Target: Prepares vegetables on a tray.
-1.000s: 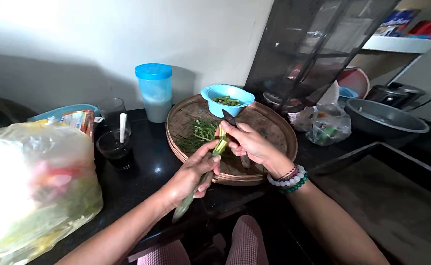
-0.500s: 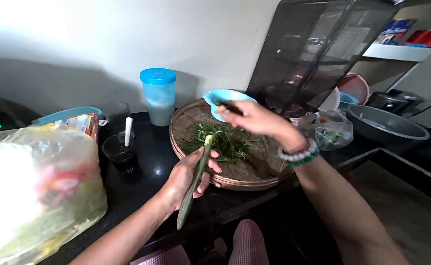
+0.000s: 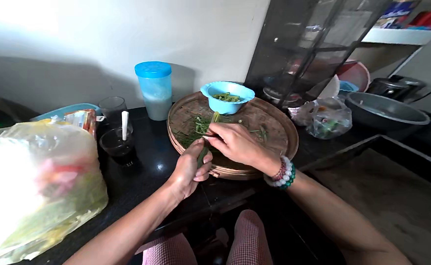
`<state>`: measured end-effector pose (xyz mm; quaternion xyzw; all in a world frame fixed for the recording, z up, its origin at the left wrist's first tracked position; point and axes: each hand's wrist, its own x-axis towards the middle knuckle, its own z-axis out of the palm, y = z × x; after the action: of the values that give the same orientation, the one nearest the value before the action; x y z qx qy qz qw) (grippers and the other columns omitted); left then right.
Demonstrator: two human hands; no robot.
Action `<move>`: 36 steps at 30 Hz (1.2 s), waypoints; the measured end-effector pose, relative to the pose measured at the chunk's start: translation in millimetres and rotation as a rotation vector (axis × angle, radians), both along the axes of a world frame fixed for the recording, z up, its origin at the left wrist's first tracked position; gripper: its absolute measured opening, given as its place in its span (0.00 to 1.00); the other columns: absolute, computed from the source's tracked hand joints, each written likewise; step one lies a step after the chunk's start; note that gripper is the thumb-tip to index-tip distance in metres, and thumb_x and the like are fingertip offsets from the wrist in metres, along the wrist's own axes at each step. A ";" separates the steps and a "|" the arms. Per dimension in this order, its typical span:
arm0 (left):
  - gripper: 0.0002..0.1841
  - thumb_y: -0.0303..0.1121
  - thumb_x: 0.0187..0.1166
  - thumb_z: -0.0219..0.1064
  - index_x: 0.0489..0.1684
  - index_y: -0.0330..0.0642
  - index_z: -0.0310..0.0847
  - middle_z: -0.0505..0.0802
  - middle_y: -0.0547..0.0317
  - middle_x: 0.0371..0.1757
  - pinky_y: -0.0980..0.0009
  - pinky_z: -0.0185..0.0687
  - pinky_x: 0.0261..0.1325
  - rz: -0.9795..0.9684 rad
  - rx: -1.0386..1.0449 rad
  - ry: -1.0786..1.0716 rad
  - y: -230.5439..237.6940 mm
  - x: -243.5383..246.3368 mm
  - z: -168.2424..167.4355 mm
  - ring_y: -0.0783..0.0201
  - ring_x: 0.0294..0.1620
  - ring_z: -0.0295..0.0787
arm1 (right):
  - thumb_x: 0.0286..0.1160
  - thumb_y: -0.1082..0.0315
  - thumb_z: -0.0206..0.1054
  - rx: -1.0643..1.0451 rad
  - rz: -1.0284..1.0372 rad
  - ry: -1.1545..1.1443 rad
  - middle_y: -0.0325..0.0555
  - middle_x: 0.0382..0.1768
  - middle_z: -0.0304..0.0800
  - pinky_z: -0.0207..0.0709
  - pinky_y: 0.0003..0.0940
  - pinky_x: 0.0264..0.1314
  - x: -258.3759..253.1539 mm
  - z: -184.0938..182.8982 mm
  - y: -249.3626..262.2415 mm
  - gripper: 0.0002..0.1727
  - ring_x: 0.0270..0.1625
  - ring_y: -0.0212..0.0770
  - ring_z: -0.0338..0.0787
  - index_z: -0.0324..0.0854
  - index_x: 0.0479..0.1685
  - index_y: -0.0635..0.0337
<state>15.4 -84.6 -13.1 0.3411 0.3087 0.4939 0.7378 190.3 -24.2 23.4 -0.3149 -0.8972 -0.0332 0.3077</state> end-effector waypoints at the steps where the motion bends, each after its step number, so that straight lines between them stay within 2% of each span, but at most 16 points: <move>1: 0.18 0.44 0.98 0.37 0.46 0.45 0.69 0.72 0.66 0.19 0.85 0.54 0.08 0.027 -0.017 -0.008 2.4 0.5 -1.0 0.77 0.07 0.57 | 0.85 0.60 0.61 -0.037 0.029 0.076 0.39 0.25 0.82 0.80 0.38 0.30 -2.1 -0.2 -4.2 0.12 0.27 0.37 0.84 0.83 0.37 0.57; 3: 0.21 0.47 0.97 0.37 0.46 0.44 0.71 0.71 0.67 0.18 0.84 0.53 0.08 0.065 -0.050 -0.026 5.6 -1.6 -2.3 0.77 0.07 0.56 | 0.88 0.55 0.61 -0.072 -0.034 0.214 0.42 0.24 0.82 0.78 0.38 0.26 2.8 8.2 -8.4 0.17 0.24 0.37 0.82 0.83 0.42 0.61; 4: 0.21 0.47 0.97 0.36 0.48 0.44 0.71 0.70 0.67 0.17 0.84 0.53 0.08 0.080 -0.063 -0.039 5.7 -2.8 -3.4 0.77 0.06 0.56 | 0.88 0.49 0.60 -0.092 -0.123 0.225 0.44 0.24 0.81 0.76 0.40 0.24 8.1 12.3 -8.4 0.20 0.23 0.40 0.81 0.82 0.45 0.60; 6: 0.21 0.48 0.97 0.36 0.47 0.46 0.71 0.69 0.68 0.16 0.84 0.52 0.07 0.095 -0.067 -0.062 5.0 -4.6 -4.3 0.77 0.06 0.55 | 0.89 0.39 0.51 -0.130 -0.296 0.124 0.44 0.26 0.81 0.76 0.48 0.24 14.9 12.7 -3.6 0.27 0.25 0.46 0.84 0.74 0.58 0.55; 8: 0.21 0.48 0.97 0.35 0.47 0.47 0.71 0.68 0.68 0.16 0.84 0.51 0.07 0.097 -0.055 -0.081 4.0 -5.1 -3.5 0.77 0.06 0.54 | 0.93 0.42 0.43 -0.154 -0.356 0.069 0.43 0.26 0.83 0.77 0.52 0.24 10.1 2.7 -4.3 0.26 0.26 0.49 0.87 0.72 0.68 0.50; 10: 0.21 0.48 0.97 0.34 0.44 0.47 0.70 0.67 0.68 0.16 0.84 0.51 0.07 0.095 -0.037 -0.078 3.1 -3.1 -0.8 0.77 0.06 0.53 | 0.94 0.47 0.43 -0.122 -0.315 0.030 0.42 0.30 0.87 0.79 0.53 0.26 3.0 -10.1 -8.8 0.23 0.27 0.48 0.88 0.72 0.75 0.46; 13: 0.21 0.47 0.97 0.35 0.41 0.47 0.69 0.66 0.68 0.15 0.84 0.49 0.07 0.100 -0.037 -0.061 -1.4 1.6 2.7 0.77 0.06 0.52 | 0.94 0.49 0.47 -0.022 -0.275 -0.019 0.43 0.36 0.89 0.78 0.49 0.24 -6.4 -28.1 -16.1 0.25 0.27 0.48 0.87 0.70 0.86 0.29; 17: 0.19 0.45 0.98 0.34 0.52 0.48 0.70 0.66 0.69 0.16 0.84 0.49 0.07 0.105 -0.017 -0.068 -9.3 2.6 10.0 0.78 0.06 0.52 | 0.92 0.49 0.49 0.113 -0.298 0.008 0.44 0.32 0.86 0.72 0.44 0.18 -8.9 -31.1 -17.5 0.24 0.22 0.46 0.83 0.74 0.83 0.23; 21: 0.20 0.46 0.97 0.35 0.42 0.48 0.70 0.65 0.70 0.14 0.85 0.49 0.07 0.128 -0.006 -0.051 -15.1 6.0 20.2 0.78 0.06 0.51 | 0.92 0.49 0.52 0.155 -0.292 0.074 0.43 0.32 0.86 0.69 0.41 0.17 -7.9 -25.2 -21.2 0.23 0.21 0.43 0.81 0.76 0.82 0.24; 23: 0.20 0.46 0.97 0.35 0.44 0.48 0.70 0.65 0.70 0.14 0.85 0.49 0.07 0.126 0.008 -0.049 -16.7 6.6 23.6 0.79 0.06 0.51 | 0.91 0.48 0.52 0.178 -0.303 0.071 0.43 0.31 0.84 0.68 0.40 0.16 -7.5 -21.6 -23.0 0.23 0.20 0.43 0.79 0.76 0.82 0.23; 25: 0.21 0.47 0.97 0.36 0.38 0.48 0.68 0.64 0.71 0.13 0.85 0.49 0.07 0.132 0.008 -0.039 -17.6 9.3 27.1 0.79 0.05 0.50 | 0.91 0.47 0.51 0.184 -0.313 0.072 0.42 0.30 0.81 0.66 0.40 0.16 -6.4 -20.8 -23.6 0.23 0.19 0.43 0.78 0.75 0.82 0.21; 29: 0.22 0.49 0.97 0.37 0.34 0.48 0.67 0.63 0.71 0.13 0.85 0.49 0.07 0.125 -0.011 -0.005 -21.7 16.5 33.3 0.78 0.05 0.50 | 0.91 0.48 0.52 0.179 -0.355 0.091 0.44 0.33 0.85 0.69 0.43 0.18 1.5 -17.2 -21.4 0.22 0.22 0.45 0.81 0.76 0.81 0.21; 31: 0.21 0.48 0.97 0.35 0.41 0.47 0.68 0.63 0.71 0.13 0.84 0.50 0.07 0.086 -0.004 0.050 -33.9 19.8 32.5 0.78 0.06 0.51 | 0.92 0.49 0.53 0.068 -0.429 0.128 0.49 0.43 0.90 0.78 0.55 0.25 23.2 -10.0 -17.9 0.22 0.31 0.54 0.89 0.76 0.81 0.26; 33: 0.20 0.47 0.98 0.34 0.44 0.47 0.68 0.63 0.71 0.14 0.83 0.50 0.07 0.062 0.028 0.105 -44.2 18.9 32.4 0.77 0.06 0.52 | 0.93 0.51 0.53 -0.037 -0.440 0.241 0.54 0.53 0.93 0.80 0.68 0.42 52.4 -8.5 -12.6 0.22 0.47 0.62 0.92 0.78 0.81 0.35; 34: 0.20 0.47 0.98 0.34 0.45 0.47 0.68 0.63 0.70 0.14 0.83 0.50 0.07 0.071 0.055 0.116 -43.4 17.1 33.6 0.77 0.06 0.52 | 0.93 0.53 0.52 -0.036 -0.420 0.294 0.55 0.55 0.93 0.80 0.69 0.46 59.6 -6.6 -9.9 0.22 0.49 0.62 0.92 0.79 0.80 0.39; 36: 0.19 0.47 0.97 0.35 0.50 0.48 0.71 0.63 0.71 0.14 0.83 0.51 0.08 0.104 0.116 0.142 -32.4 14.2 33.4 0.77 0.07 0.52 | 0.94 0.53 0.50 -0.027 -0.401 0.316 0.52 0.55 0.94 0.82 0.66 0.47 57.0 -3.6 -11.3 0.23 0.49 0.58 0.93 0.78 0.81 0.37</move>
<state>29.6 -117.1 20.3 0.4012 0.3483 0.5230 0.6665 247.3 -35.6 19.8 -0.4919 -0.7579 -0.0318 0.4272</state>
